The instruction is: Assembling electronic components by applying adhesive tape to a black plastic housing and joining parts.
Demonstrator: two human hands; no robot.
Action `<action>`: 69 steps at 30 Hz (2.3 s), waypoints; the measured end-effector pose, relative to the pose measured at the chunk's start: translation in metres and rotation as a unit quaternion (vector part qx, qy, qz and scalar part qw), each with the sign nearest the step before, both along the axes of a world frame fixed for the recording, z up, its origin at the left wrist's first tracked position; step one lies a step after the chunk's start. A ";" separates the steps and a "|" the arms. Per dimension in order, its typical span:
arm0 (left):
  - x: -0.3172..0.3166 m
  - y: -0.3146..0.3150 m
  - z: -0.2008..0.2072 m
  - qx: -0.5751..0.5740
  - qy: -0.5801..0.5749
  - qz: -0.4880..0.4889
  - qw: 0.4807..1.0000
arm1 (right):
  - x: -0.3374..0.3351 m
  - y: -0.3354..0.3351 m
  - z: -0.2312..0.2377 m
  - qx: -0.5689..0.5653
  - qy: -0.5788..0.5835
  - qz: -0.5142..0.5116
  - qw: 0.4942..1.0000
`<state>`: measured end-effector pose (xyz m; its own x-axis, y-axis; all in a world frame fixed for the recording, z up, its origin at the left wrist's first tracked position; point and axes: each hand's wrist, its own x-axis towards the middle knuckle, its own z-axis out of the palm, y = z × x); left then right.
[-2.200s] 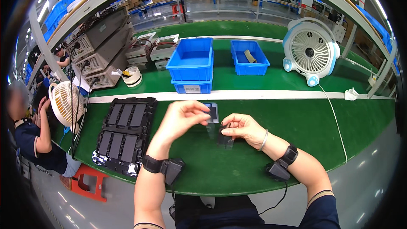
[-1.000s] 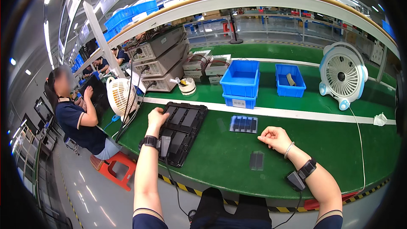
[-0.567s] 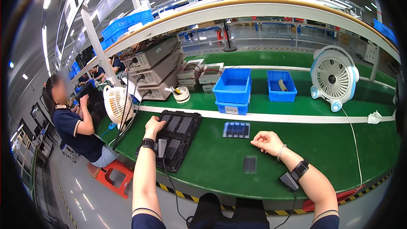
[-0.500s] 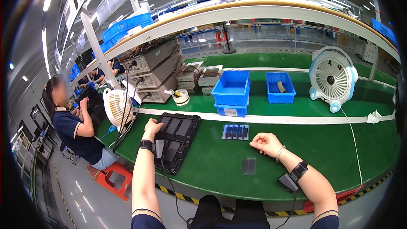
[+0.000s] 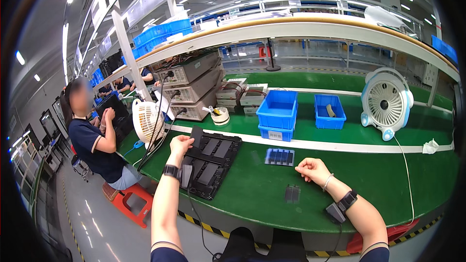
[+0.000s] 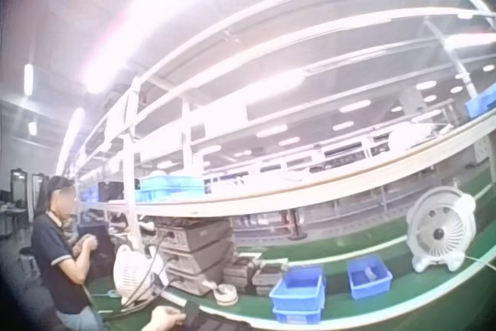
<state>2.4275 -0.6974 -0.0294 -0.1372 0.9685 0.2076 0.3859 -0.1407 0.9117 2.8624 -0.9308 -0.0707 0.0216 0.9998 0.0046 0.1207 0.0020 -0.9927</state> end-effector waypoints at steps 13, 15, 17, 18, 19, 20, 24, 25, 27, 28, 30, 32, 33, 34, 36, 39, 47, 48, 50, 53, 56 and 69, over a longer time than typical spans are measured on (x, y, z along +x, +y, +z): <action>0.129 -0.251 -0.035 -0.096 -0.265 -0.301 0.911 | -0.104 -0.029 0.039 0.069 0.105 0.095 0.987; 0.136 -0.253 -0.032 -0.037 -0.193 -0.288 0.937 | -0.105 -0.030 0.025 0.118 0.040 0.076 0.989; 0.141 -0.251 -0.023 0.159 0.034 -0.228 0.960 | -0.104 -0.035 0.022 0.109 0.011 0.072 0.991; 0.145 -0.254 -0.008 0.207 0.083 -0.202 0.954 | -0.107 -0.039 0.023 0.116 0.005 0.071 0.991; 0.150 -0.253 -0.001 0.205 0.070 -0.232 0.948 | -0.106 -0.041 0.026 0.126 -0.036 0.067 0.989; 0.152 -0.252 0.004 0.207 0.058 -0.258 0.942 | -0.107 -0.040 0.031 0.139 -0.076 0.067 0.985; 0.155 -0.250 -0.004 0.206 0.027 -0.263 0.942 | -0.111 -0.044 0.024 0.118 0.014 0.041 0.992; 0.153 -0.249 -0.007 0.207 0.028 -0.262 0.942 | -0.110 -0.044 0.024 0.118 0.015 0.041 0.992; 0.152 -0.252 -0.003 0.193 0.024 -0.265 0.944 | -0.110 -0.049 0.025 0.121 -0.001 0.041 0.992; 0.152 -0.253 -0.002 0.182 0.019 -0.266 0.947 | -0.110 -0.051 0.024 0.118 0.001 0.039 0.992; 0.153 -0.252 0.001 0.187 0.022 -0.265 0.946 | -0.112 -0.053 0.025 0.156 -0.071 0.009 0.985; 0.152 -0.253 0.003 0.160 0.015 -0.273 0.949 | -0.113 -0.055 0.026 0.193 -0.099 0.002 0.976; 0.152 -0.253 0.004 0.159 0.015 -0.273 0.949 | -0.114 -0.055 0.026 0.230 -0.128 -0.006 0.965; 0.152 -0.254 0.005 0.153 0.014 -0.276 0.949 | -0.114 -0.056 0.027 0.229 -0.128 -0.006 0.965; 0.152 -0.254 0.006 0.146 0.012 -0.280 0.949 | -0.113 -0.058 0.027 0.281 -0.180 -0.008 0.943; 0.153 -0.253 0.009 0.131 0.012 -0.290 0.948 | -0.117 -0.060 0.023 0.305 -0.181 -0.032 0.935; 0.150 -0.247 0.001 -0.014 -0.114 -0.290 0.950 | -0.115 -0.055 0.022 0.258 -0.142 -0.007 0.956; 0.146 -0.242 -0.002 -0.078 -0.194 -0.290 0.934 | -0.112 -0.053 0.022 0.210 -0.125 -0.004 0.970; 0.144 -0.238 -0.005 -0.048 -0.165 -0.282 0.944 | -0.109 -0.045 0.017 0.202 -0.098 0.009 0.974; 0.142 -0.237 -0.004 -0.020 -0.113 -0.291 0.950 | -0.108 -0.043 0.016 0.194 -0.073 0.013 0.978; 0.145 -0.234 0.004 -0.001 -0.044 -0.296 0.954 | -0.107 -0.043 0.022 0.157 -0.079 0.009 0.984; 0.145 -0.219 -0.009 -0.044 -0.125 -0.331 0.934 | -0.105 -0.040 0.019 0.119 0.019 0.059 0.991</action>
<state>2.5722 -0.9166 -0.0379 0.4647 0.8700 0.1646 0.0143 -0.1932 0.9811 2.7573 -0.9704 -0.0514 -0.0911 0.9659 0.2423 0.0685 0.2489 -0.9661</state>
